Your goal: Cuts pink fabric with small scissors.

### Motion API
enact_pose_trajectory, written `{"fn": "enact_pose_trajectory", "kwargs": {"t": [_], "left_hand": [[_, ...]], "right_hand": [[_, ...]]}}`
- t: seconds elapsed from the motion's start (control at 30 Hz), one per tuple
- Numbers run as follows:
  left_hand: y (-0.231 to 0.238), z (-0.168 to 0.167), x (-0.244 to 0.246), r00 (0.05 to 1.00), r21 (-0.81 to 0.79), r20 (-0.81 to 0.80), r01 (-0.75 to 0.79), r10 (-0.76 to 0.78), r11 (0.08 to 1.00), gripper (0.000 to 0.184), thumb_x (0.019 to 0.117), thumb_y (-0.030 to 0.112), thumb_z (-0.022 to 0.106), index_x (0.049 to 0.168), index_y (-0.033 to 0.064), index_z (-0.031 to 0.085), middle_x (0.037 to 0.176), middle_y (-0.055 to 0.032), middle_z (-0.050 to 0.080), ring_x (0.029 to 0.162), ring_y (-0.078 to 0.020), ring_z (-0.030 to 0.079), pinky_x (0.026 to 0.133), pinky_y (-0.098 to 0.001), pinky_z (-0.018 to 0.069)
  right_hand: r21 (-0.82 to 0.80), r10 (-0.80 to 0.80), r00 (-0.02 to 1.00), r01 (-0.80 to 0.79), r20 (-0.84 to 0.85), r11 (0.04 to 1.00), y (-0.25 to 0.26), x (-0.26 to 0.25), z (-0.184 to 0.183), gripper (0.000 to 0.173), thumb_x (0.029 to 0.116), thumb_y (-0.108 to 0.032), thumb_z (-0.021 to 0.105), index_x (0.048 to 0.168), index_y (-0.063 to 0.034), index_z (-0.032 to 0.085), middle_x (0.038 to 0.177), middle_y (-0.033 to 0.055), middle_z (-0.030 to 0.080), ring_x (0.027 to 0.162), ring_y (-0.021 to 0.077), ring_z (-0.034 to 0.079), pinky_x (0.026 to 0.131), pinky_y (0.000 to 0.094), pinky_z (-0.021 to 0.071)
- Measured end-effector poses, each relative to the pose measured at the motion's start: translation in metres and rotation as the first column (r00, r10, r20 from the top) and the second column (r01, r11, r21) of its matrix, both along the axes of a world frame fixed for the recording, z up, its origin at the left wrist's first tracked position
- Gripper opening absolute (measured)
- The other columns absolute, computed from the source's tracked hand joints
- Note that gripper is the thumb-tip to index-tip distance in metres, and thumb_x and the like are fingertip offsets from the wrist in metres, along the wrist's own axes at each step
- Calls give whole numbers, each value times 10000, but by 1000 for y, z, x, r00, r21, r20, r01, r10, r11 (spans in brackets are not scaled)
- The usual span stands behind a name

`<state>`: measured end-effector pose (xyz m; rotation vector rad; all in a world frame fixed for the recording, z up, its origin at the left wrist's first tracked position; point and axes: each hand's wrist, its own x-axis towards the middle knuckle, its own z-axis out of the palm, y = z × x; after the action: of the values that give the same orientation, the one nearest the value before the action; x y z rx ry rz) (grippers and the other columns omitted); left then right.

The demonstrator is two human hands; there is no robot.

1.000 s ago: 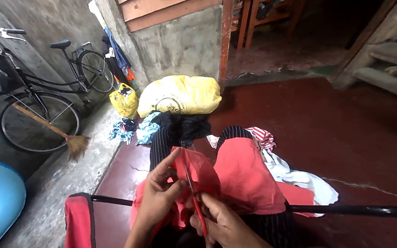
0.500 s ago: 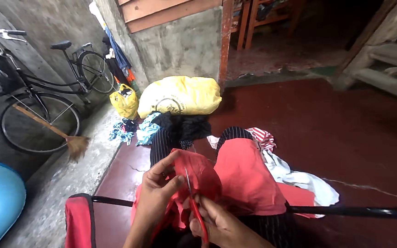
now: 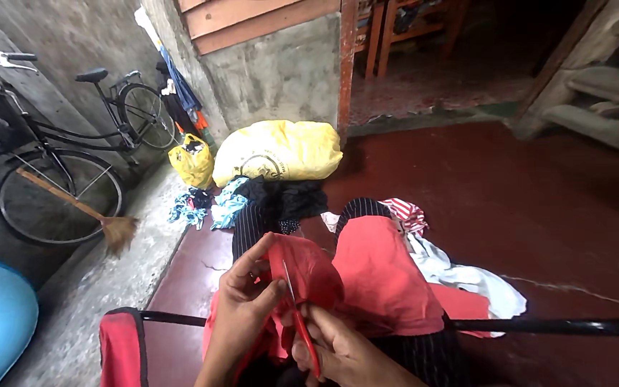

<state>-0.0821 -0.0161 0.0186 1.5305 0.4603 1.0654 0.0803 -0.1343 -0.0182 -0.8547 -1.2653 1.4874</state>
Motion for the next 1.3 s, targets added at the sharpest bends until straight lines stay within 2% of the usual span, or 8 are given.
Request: {"fn": "enact_pose_trajectory", "kwargs": {"t": [0.17, 0.3, 0.6, 0.77, 0.9, 1.0, 1.17, 1.3], "left_hand": [[-5, 5, -2, 999, 36, -20, 32, -31, 999, 649, 879, -46, 714, 1487, 66, 516, 1157, -199, 688, 933, -261, 716, 822, -381, 629], [-5, 5, -3, 999, 59, -21, 25, -24, 998, 660, 873, -46, 725, 1489, 61, 512, 1174, -196, 682, 942, -266, 715, 821, -385, 632], [-10, 3, -7, 994, 81, -39, 101, -98, 992, 720, 890, -45, 709, 1543, 71, 429, 1251, -194, 662, 955, -266, 719, 840, -396, 631], [-8, 1, -9, 995, 65, -29, 98, -96, 993, 781, 890, -43, 704, 1579, 77, 356, 1428, -179, 563, 1089, -275, 694, 899, -397, 620], [-1, -1, -9, 998, -1, -30, 59, -59, 998, 538, 990, 91, 633, 1495, -1, 473, 1319, -180, 642, 1110, -232, 673, 965, -378, 566], [3, 1, -10, 998, -82, -57, -6, 1, 997, 407, 1000, 61, 591, 1401, -9, 585, 1203, -192, 687, 1033, -237, 689, 932, -391, 572], [2, 1, -8, 994, -48, -95, -54, 50, 997, 457, 907, -42, 677, 1359, 12, 636, 1071, -181, 724, 921, -224, 712, 854, -361, 604], [-1, 3, -8, 994, -21, -103, -33, 31, 999, 539, 886, -38, 703, 1410, 20, 591, 1124, -194, 714, 969, -259, 718, 858, -378, 617]], "right_hand": [[50, -30, 999, 31, -25, 998, 2, -2, -1, 510, 1008, -393, 640, 1342, -41, 485, 986, 17, 658, 823, 99, 664, 695, 305, 593], [15, -60, 997, 61, -40, 998, 0, -3, 1, 345, 1019, -237, 625, 1278, -27, 535, 902, 30, 649, 731, 132, 669, 631, 335, 609], [12, -20, 994, 22, -112, 1000, -2, -3, -1, 474, 1011, -348, 645, 1322, -25, 494, 986, 27, 671, 845, 134, 689, 725, 352, 620], [-3, -75, 996, 75, -42, 997, -4, -3, -2, 317, 1006, -234, 648, 1236, -28, 573, 864, 27, 658, 687, 129, 665, 606, 330, 607], [-46, -89, 994, 92, 65, 995, -4, -1, -2, 324, 998, -238, 660, 1243, -42, 578, 923, 41, 682, 727, 141, 686, 623, 340, 616], [-89, -92, 982, 108, 167, 990, -6, -1, -3, 337, 995, -248, 662, 1257, -48, 590, 971, 56, 699, 759, 155, 705, 646, 353, 625], [-120, -51, 986, 71, 156, 990, -7, 0, -3, 376, 995, -281, 660, 1278, -48, 575, 965, 60, 688, 773, 160, 704, 664, 361, 626], [-126, -3, 998, 11, 62, 992, -8, 0, -2, 439, 1003, -327, 647, 1315, -38, 535, 973, 49, 684, 831, 155, 698, 727, 375, 619]]}}
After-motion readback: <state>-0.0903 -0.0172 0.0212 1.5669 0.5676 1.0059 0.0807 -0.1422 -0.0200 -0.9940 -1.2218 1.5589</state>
